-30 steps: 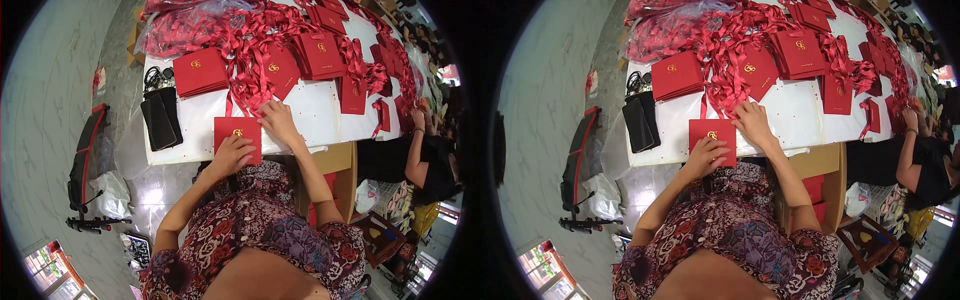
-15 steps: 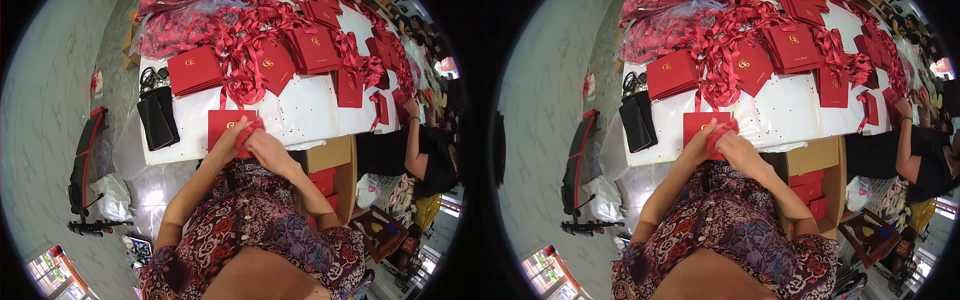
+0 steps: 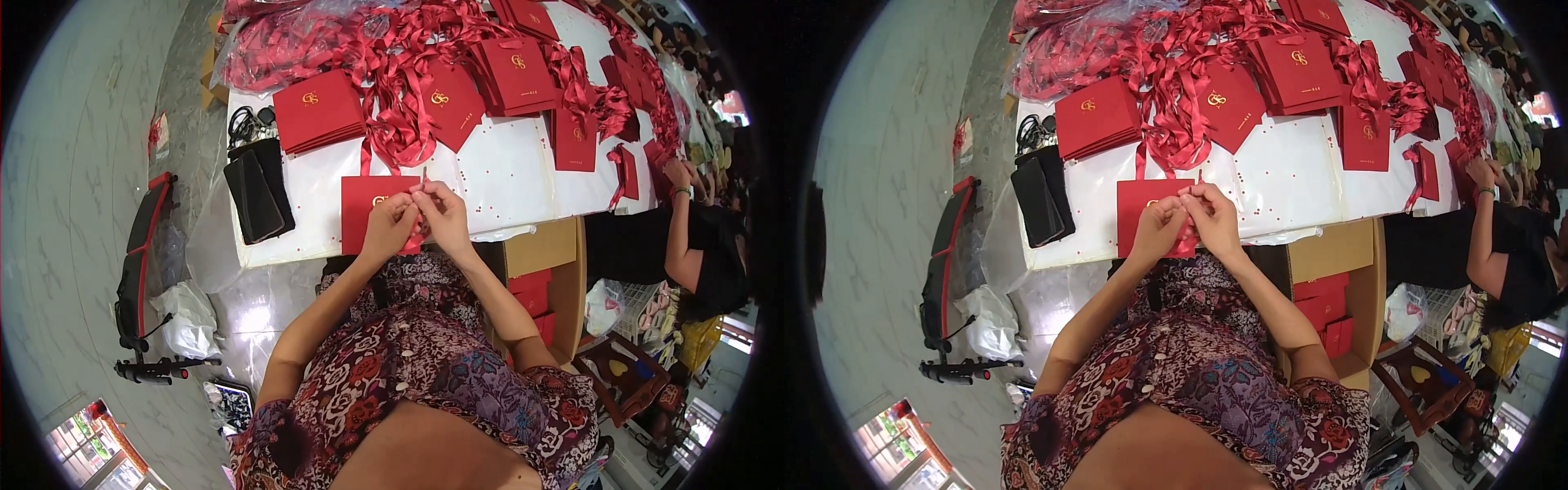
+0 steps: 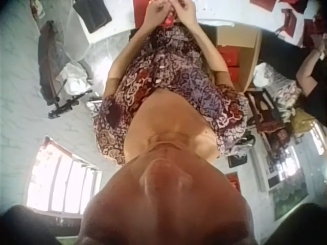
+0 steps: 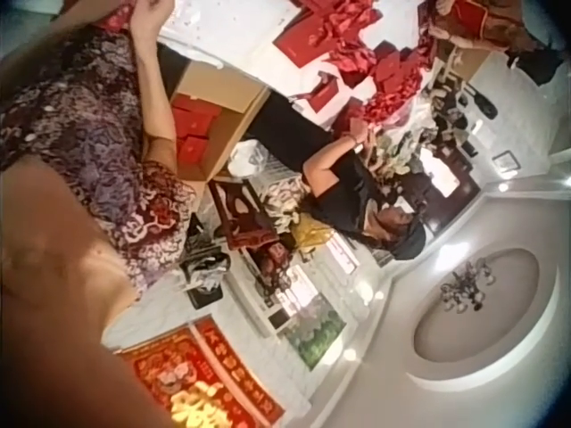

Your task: Tying ribbons and packaging small red bags on a shared work table.

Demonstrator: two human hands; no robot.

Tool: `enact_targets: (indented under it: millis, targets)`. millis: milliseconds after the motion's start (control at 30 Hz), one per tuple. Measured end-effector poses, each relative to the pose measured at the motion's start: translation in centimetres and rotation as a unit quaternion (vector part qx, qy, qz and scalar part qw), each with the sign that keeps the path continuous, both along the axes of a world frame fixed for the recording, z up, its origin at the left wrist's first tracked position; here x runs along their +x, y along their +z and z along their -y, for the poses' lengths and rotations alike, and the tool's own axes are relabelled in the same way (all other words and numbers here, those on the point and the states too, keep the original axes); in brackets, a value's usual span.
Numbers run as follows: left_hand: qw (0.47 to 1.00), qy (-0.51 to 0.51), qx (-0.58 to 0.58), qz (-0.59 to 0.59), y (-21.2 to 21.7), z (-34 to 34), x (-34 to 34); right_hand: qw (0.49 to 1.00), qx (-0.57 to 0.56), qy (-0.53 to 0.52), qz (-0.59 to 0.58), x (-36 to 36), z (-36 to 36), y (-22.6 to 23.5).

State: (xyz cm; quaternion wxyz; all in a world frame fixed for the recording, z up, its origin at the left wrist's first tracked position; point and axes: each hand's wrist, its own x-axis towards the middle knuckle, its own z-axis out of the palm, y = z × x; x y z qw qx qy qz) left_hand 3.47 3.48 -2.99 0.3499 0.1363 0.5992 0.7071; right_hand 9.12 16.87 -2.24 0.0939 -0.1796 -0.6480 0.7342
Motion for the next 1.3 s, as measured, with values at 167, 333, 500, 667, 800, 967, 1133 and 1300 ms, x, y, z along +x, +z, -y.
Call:
enact_targets:
  millis: [167, 333, 500, 667, 800, 967, 1133, 1300]
  targets:
    - [0.884, 0.046, -0.235, -0.401, 2.1, 1.4, -2.1, 0.997, 0.047, -0.019, -0.056, 0.0, -1.3, 1.4]
    - [0.768, 0.055, -0.323, -0.550, 2.0, 2.2, -4.2, 0.992, 0.121, 0.036, 0.017, -0.2, -2.2, 2.1]
    - [0.763, 0.020, -0.310, -0.567, 3.0, 1.5, -4.6, 0.954, 0.294, 0.045, 0.043, -1.3, -1.2, 0.8]
    - [0.764, 0.046, -0.286, -0.577, 2.9, 0.8, -4.0, 0.949, 0.302, 0.058, 0.064, -2.3, -1.2, 0.5]
    - [0.774, 0.037, -0.281, -0.567, 2.9, 0.7, -3.6, 0.959, 0.195, 0.093, 0.186, -2.7, -1.9, 1.6]
    - [0.798, 0.019, -0.262, -0.542, 3.2, 1.1, -3.9, 0.929, 0.357, 0.052, 0.082, -2.5, -0.7, 2.3]
    - [0.829, 0.007, -0.228, -0.511, 3.9, 1.4, -4.2, 0.888, 0.458, 0.031, -0.025, -2.4, -0.4, 2.5]
    - [0.813, 0.000, -0.248, -0.527, 4.5, 2.1, -4.0, 0.960, 0.252, 0.099, 0.063, -2.3, -1.2, 3.1]
